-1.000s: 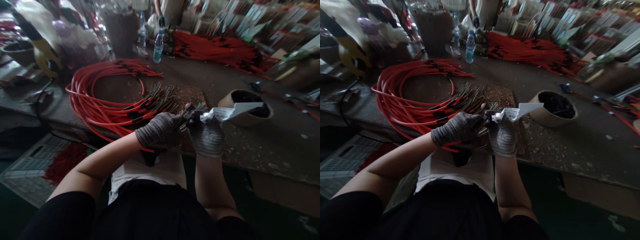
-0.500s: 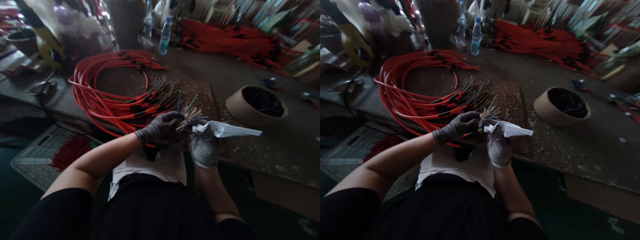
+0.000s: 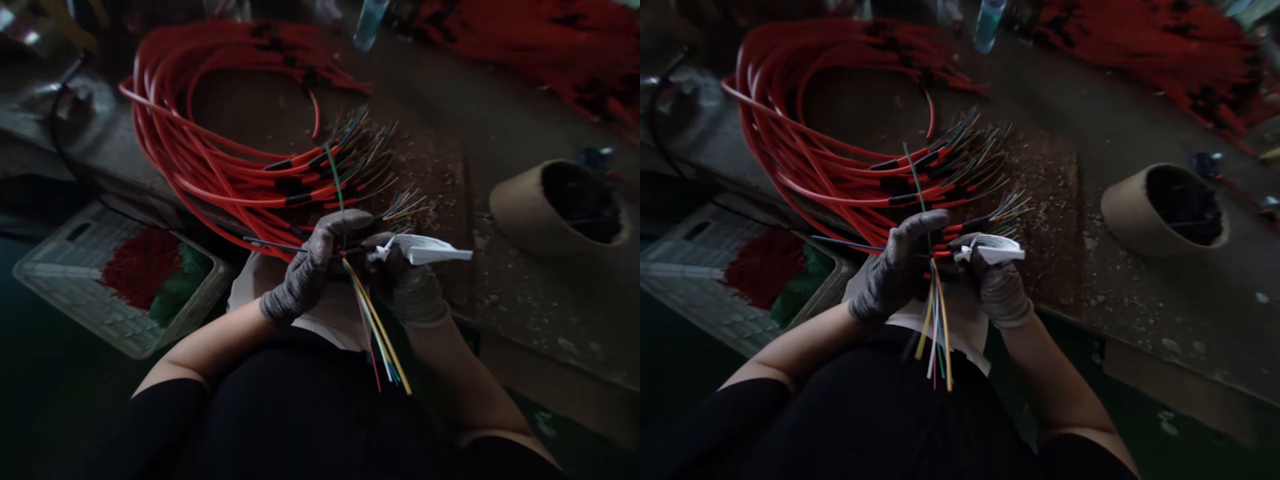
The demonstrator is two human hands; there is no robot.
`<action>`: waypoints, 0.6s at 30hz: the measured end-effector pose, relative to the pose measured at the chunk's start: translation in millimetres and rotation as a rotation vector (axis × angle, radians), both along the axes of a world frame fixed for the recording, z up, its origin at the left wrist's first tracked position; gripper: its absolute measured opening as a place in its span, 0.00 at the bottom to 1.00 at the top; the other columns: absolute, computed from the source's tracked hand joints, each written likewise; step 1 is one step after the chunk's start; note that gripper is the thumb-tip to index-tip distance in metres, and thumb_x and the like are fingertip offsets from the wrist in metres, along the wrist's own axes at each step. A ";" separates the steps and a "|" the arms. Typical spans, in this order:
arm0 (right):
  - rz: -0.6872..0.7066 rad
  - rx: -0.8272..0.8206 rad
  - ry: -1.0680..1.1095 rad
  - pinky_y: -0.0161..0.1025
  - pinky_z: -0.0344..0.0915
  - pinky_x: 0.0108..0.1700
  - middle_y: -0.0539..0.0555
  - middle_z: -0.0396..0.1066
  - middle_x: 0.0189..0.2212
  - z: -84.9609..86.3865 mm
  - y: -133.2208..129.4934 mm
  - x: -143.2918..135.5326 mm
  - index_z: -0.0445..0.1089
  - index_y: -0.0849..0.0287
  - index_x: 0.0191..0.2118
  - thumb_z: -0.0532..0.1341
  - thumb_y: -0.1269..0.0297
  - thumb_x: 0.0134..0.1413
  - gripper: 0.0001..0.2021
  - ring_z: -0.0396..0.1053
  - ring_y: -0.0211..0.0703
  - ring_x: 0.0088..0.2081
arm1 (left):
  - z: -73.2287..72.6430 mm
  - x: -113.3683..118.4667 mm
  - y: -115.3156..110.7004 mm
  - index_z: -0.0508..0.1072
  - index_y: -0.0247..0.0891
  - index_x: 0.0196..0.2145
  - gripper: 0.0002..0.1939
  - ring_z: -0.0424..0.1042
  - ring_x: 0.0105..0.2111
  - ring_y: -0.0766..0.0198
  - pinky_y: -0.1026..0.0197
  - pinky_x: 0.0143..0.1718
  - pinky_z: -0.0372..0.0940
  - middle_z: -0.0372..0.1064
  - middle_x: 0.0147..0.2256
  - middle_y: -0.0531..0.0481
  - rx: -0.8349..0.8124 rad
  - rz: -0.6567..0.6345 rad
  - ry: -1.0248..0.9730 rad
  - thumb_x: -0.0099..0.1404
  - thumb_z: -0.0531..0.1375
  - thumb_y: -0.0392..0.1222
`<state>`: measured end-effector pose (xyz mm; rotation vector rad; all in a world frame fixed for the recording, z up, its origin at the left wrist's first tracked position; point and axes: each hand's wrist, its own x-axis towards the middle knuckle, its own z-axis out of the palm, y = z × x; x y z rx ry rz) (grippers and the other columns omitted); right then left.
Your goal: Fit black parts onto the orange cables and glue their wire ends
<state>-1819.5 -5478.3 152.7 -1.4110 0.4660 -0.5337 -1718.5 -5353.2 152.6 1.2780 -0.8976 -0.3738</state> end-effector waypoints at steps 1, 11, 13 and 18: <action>0.047 -0.047 0.003 0.37 0.70 0.30 0.50 0.71 0.26 2.3 2.4 2.1 0.76 0.54 0.35 0.68 0.46 0.53 0.16 0.68 0.39 0.28 | 0.1 -0.2 4.2 0.69 0.42 0.57 0.32 0.66 0.62 0.55 0.48 0.62 0.66 0.69 0.59 0.43 0.008 -0.041 -0.002 0.76 0.33 0.59; 0.122 -0.243 -0.032 0.36 0.70 0.32 0.51 0.74 0.29 15.3 13.1 15.2 0.77 0.54 0.31 0.67 0.47 0.56 0.15 0.70 0.38 0.29 | 2.6 9.1 12.4 0.63 0.48 0.65 0.25 0.57 0.69 0.51 0.46 0.64 0.67 0.62 0.66 0.48 0.097 -0.107 -0.126 0.76 0.45 0.54; 0.059 -0.196 -0.040 0.37 0.71 0.32 0.50 0.74 0.29 13.1 13.9 13.8 0.77 0.53 0.31 0.68 0.47 0.55 0.14 0.71 0.39 0.30 | 0.2 8.9 10.3 0.63 0.49 0.66 0.24 0.56 0.69 0.53 0.47 0.65 0.66 0.60 0.67 0.50 0.097 -0.119 -0.105 0.77 0.44 0.52; 0.085 -0.123 -0.023 0.38 0.73 0.34 0.51 0.74 0.30 12.6 14.3 11.1 0.77 0.52 0.31 0.70 0.52 0.52 0.11 0.71 0.40 0.31 | 1.3 9.3 8.2 0.67 0.46 0.64 0.28 0.59 0.68 0.55 0.44 0.65 0.65 0.62 0.66 0.47 0.056 -0.053 -0.124 0.78 0.36 0.39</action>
